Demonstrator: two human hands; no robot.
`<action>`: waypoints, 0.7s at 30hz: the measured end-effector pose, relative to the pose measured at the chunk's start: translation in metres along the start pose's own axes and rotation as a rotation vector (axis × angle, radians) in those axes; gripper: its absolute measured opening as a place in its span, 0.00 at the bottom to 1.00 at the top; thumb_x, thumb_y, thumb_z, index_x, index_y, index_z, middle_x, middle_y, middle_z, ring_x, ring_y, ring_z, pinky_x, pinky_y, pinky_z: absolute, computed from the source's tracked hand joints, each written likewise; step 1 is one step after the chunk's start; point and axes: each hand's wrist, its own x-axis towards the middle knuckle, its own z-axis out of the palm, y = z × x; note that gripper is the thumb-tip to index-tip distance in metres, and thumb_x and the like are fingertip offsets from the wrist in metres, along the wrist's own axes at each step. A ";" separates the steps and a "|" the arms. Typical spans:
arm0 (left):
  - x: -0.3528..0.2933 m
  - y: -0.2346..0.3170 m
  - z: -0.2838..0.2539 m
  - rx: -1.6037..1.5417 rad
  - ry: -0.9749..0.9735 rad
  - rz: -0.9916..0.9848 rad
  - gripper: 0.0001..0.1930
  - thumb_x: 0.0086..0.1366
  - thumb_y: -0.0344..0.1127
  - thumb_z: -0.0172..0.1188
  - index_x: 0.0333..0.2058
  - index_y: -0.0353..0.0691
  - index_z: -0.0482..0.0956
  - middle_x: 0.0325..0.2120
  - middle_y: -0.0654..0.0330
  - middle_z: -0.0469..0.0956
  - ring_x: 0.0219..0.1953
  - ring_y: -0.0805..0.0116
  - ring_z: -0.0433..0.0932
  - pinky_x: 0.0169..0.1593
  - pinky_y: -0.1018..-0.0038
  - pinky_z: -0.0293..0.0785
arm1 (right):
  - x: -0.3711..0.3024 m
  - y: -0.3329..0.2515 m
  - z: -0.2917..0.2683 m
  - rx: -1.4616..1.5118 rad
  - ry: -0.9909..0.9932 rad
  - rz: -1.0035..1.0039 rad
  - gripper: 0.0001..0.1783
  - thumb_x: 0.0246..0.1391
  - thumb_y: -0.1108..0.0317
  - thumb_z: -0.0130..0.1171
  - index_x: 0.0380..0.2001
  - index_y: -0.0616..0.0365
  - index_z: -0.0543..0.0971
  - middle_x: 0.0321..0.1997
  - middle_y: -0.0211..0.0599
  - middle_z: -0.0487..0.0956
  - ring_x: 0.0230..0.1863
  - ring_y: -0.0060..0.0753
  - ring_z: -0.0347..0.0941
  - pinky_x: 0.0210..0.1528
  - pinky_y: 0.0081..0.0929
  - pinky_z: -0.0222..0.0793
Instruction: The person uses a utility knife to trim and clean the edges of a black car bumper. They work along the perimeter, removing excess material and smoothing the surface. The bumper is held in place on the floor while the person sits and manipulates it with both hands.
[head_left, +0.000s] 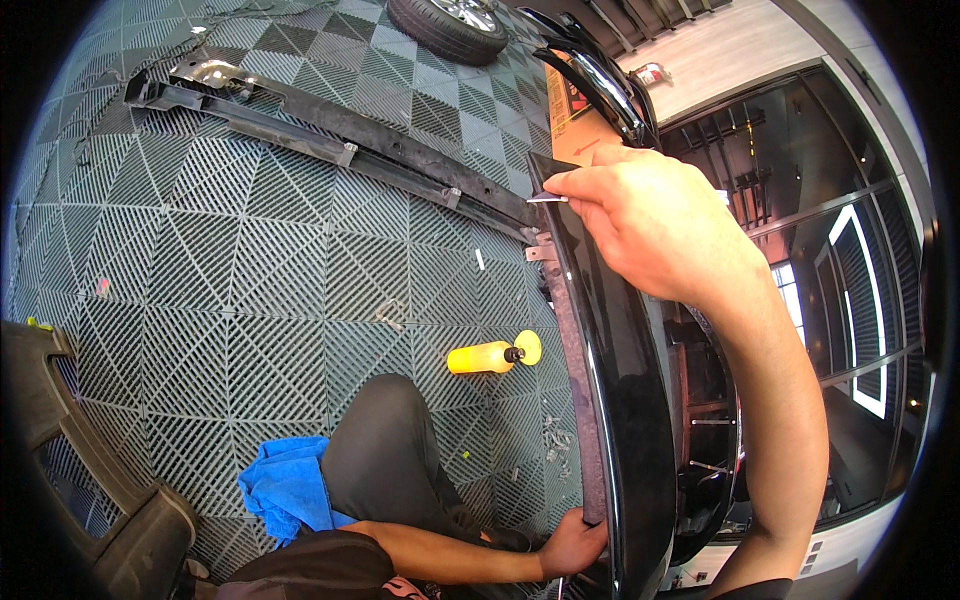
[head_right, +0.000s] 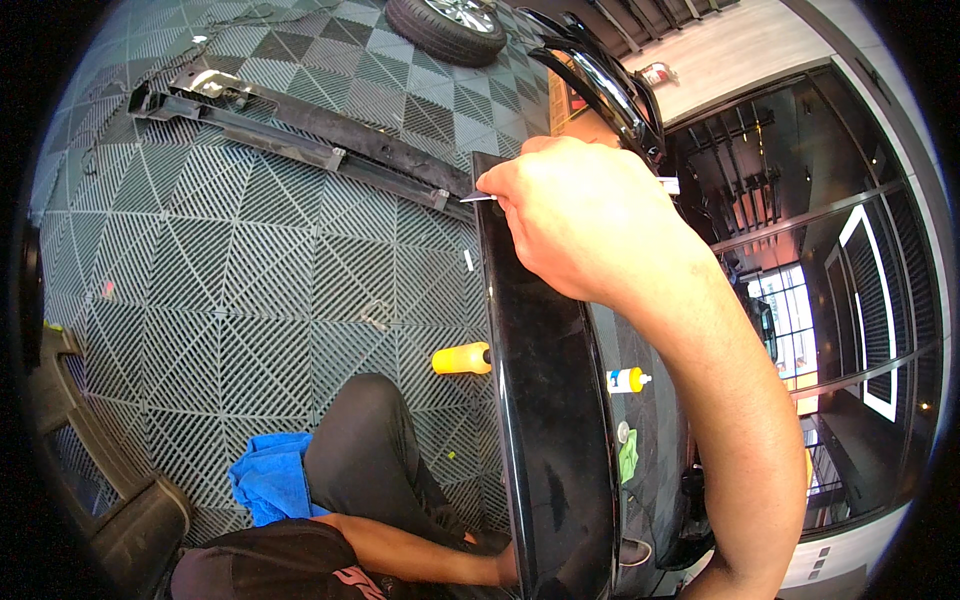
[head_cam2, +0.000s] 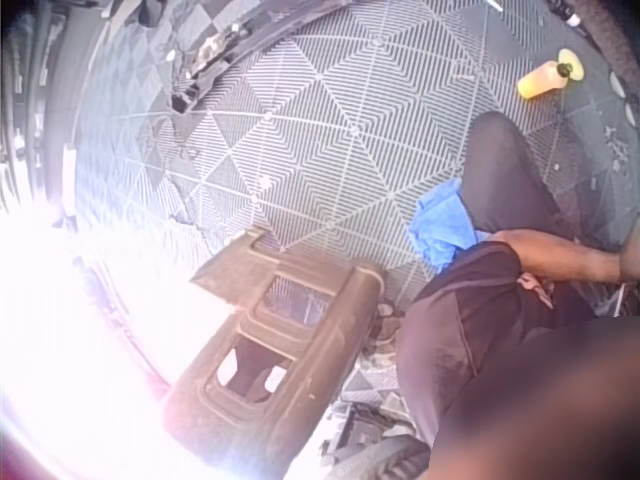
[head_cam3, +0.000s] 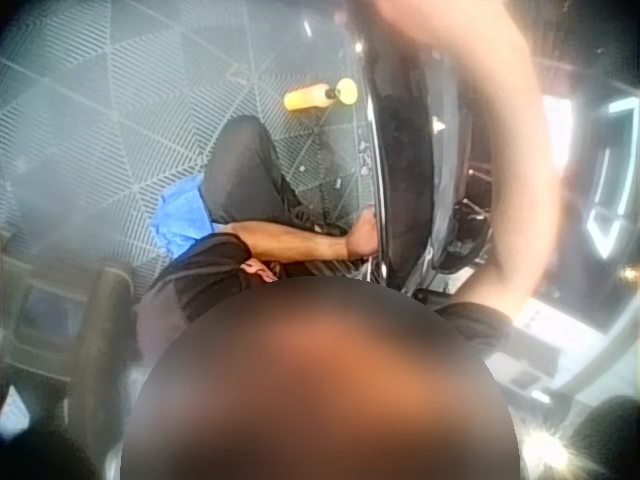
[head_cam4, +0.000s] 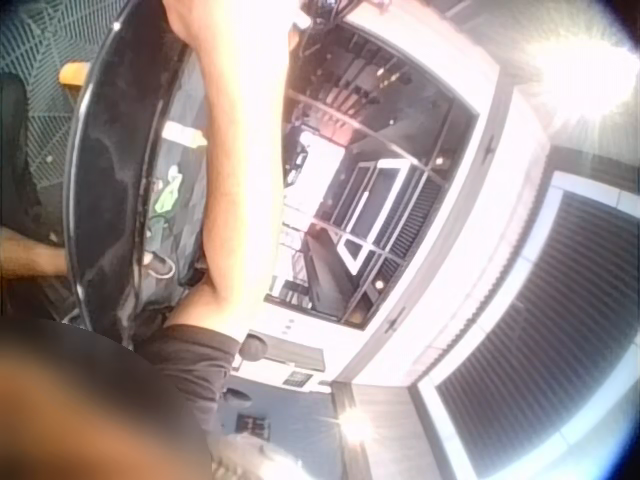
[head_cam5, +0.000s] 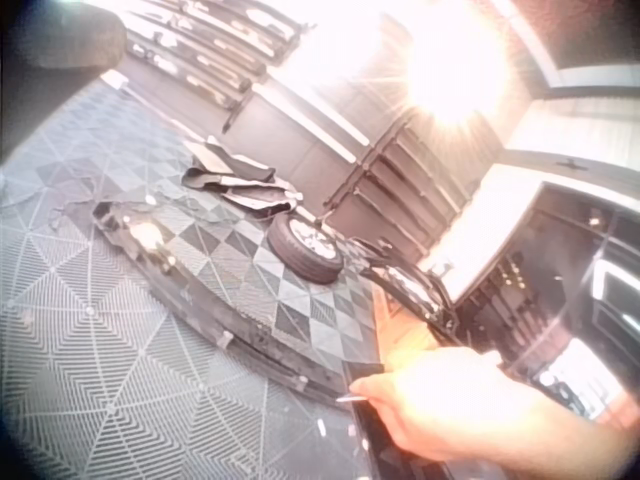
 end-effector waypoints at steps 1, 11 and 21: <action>0.000 0.001 0.000 -0.007 -0.004 -0.012 0.16 0.76 0.39 0.53 0.41 0.30 0.81 0.30 0.64 0.82 0.31 0.79 0.76 0.35 0.77 0.74 | 0.000 0.000 0.000 0.008 0.001 0.003 0.14 0.60 0.65 0.55 0.44 0.51 0.86 0.35 0.43 0.83 0.42 0.46 0.82 0.46 0.41 0.79; 0.000 -0.002 0.000 -0.023 -0.012 0.026 0.14 0.75 0.36 0.53 0.43 0.28 0.80 0.32 0.61 0.83 0.34 0.77 0.79 0.38 0.76 0.76 | -0.003 -0.009 -0.007 -0.013 -0.043 0.054 0.14 0.61 0.63 0.54 0.44 0.52 0.86 0.36 0.45 0.84 0.41 0.48 0.83 0.45 0.43 0.79; -0.001 0.003 -0.001 -0.036 -0.041 0.022 0.13 0.75 0.33 0.52 0.46 0.27 0.80 0.36 0.58 0.84 0.38 0.75 0.81 0.42 0.75 0.78 | -0.012 -0.010 -0.008 -0.003 -0.005 0.003 0.12 0.59 0.65 0.57 0.41 0.54 0.85 0.33 0.45 0.82 0.39 0.47 0.82 0.42 0.42 0.78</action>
